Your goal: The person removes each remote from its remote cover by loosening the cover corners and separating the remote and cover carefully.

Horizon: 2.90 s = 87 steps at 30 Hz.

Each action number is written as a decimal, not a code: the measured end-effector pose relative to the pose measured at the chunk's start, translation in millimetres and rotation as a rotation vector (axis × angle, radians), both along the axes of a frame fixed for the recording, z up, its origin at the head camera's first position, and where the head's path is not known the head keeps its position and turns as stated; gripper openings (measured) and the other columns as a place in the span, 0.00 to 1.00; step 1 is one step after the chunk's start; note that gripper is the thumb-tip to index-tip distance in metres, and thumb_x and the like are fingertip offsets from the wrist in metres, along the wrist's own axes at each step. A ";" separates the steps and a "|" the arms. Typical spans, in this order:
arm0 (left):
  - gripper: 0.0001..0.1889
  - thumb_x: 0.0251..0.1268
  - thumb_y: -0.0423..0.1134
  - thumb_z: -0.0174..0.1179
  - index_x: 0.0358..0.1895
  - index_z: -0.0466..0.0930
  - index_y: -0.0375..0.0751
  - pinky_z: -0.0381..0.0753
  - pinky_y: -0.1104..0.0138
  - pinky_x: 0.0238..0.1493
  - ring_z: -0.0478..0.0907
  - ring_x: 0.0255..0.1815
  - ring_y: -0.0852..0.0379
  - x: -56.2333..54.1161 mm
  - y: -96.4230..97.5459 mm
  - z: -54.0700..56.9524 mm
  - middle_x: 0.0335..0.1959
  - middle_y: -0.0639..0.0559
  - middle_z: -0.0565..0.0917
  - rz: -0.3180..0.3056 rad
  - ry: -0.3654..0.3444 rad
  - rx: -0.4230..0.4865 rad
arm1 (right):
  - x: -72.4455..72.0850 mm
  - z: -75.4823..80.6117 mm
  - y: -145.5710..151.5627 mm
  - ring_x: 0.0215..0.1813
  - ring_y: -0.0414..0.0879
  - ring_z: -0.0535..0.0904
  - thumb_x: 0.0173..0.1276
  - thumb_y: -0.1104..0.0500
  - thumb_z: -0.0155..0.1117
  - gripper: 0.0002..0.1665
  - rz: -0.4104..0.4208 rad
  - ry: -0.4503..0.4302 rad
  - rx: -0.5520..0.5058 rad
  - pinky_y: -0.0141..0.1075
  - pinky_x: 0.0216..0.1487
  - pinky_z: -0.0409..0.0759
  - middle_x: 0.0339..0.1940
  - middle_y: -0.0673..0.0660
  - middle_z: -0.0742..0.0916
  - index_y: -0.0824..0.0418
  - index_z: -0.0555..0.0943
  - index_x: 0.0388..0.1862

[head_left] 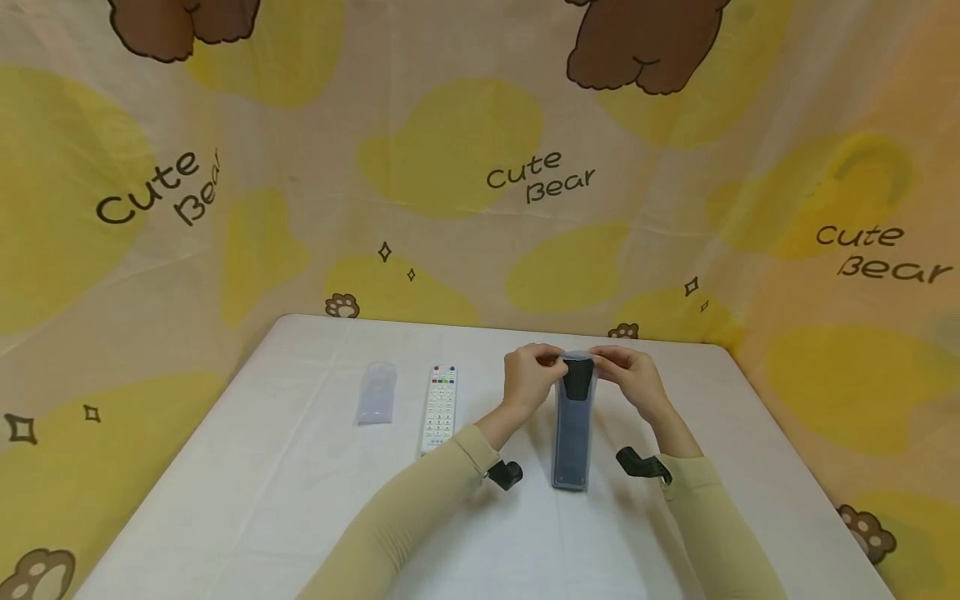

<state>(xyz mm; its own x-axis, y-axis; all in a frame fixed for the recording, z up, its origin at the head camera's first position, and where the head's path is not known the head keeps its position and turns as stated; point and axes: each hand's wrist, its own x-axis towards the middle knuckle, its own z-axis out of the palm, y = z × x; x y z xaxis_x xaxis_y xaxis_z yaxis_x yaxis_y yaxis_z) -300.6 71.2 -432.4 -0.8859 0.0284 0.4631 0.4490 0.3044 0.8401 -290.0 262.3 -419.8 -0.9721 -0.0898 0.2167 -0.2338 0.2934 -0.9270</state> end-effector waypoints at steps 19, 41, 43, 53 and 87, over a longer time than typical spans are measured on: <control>0.06 0.53 0.36 0.68 0.35 0.88 0.42 0.82 0.72 0.33 0.83 0.30 0.63 -4.5 -1.3 14.6 0.32 0.48 0.88 -0.145 -0.209 0.305 | 2.8 12.5 5.4 0.40 0.30 0.82 0.69 0.61 0.58 0.20 0.009 0.095 -0.041 0.22 0.44 0.80 0.38 0.38 0.83 0.76 0.75 0.53; 0.11 0.56 0.30 0.65 0.41 0.83 0.28 0.85 0.66 0.36 0.82 0.27 0.62 4.9 -9.5 20.8 0.29 0.52 0.85 -0.376 -0.434 0.455 | 14.1 20.1 21.7 0.48 0.36 0.82 0.70 0.63 0.56 0.16 0.267 -0.031 -0.125 0.28 0.50 0.80 0.46 0.43 0.85 0.69 0.76 0.54; 0.11 0.56 0.30 0.65 0.42 0.83 0.28 0.85 0.65 0.35 0.82 0.26 0.62 5.6 -10.4 21.0 0.29 0.51 0.85 -0.387 -0.454 0.450 | 14.7 19.8 22.9 0.49 0.36 0.81 0.71 0.63 0.55 0.16 0.276 -0.063 -0.136 0.28 0.51 0.80 0.47 0.44 0.85 0.68 0.76 0.54; 0.12 0.57 0.31 0.65 0.43 0.82 0.28 0.85 0.62 0.37 0.82 0.26 0.60 5.9 -16.2 17.1 0.30 0.51 0.84 -0.427 -0.516 0.429 | 20.1 17.9 21.4 0.54 0.35 0.79 0.71 0.58 0.56 0.22 0.272 -0.160 -0.077 0.25 0.55 0.76 0.49 0.42 0.84 0.69 0.73 0.59; 0.09 0.55 0.26 0.64 0.40 0.81 0.28 0.86 0.62 0.36 0.82 0.26 0.58 12.0 -22.9 -7.1 0.33 0.43 0.85 -0.426 -0.601 0.343 | 35.7 0.3 12.8 0.45 0.34 0.80 0.72 0.62 0.54 0.28 0.138 -0.378 -0.190 0.24 0.50 0.78 0.41 0.42 0.83 0.78 0.65 0.64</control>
<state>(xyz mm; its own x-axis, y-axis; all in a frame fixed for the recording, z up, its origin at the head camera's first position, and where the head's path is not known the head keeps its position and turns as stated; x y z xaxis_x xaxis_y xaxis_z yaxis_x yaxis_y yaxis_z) -288.6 48.3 -439.4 -0.9313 0.3617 -0.0439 -0.0890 -0.1089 0.9901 -254.3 275.0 -419.4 -0.9680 -0.2168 -0.1267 0.1072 0.0998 -0.9892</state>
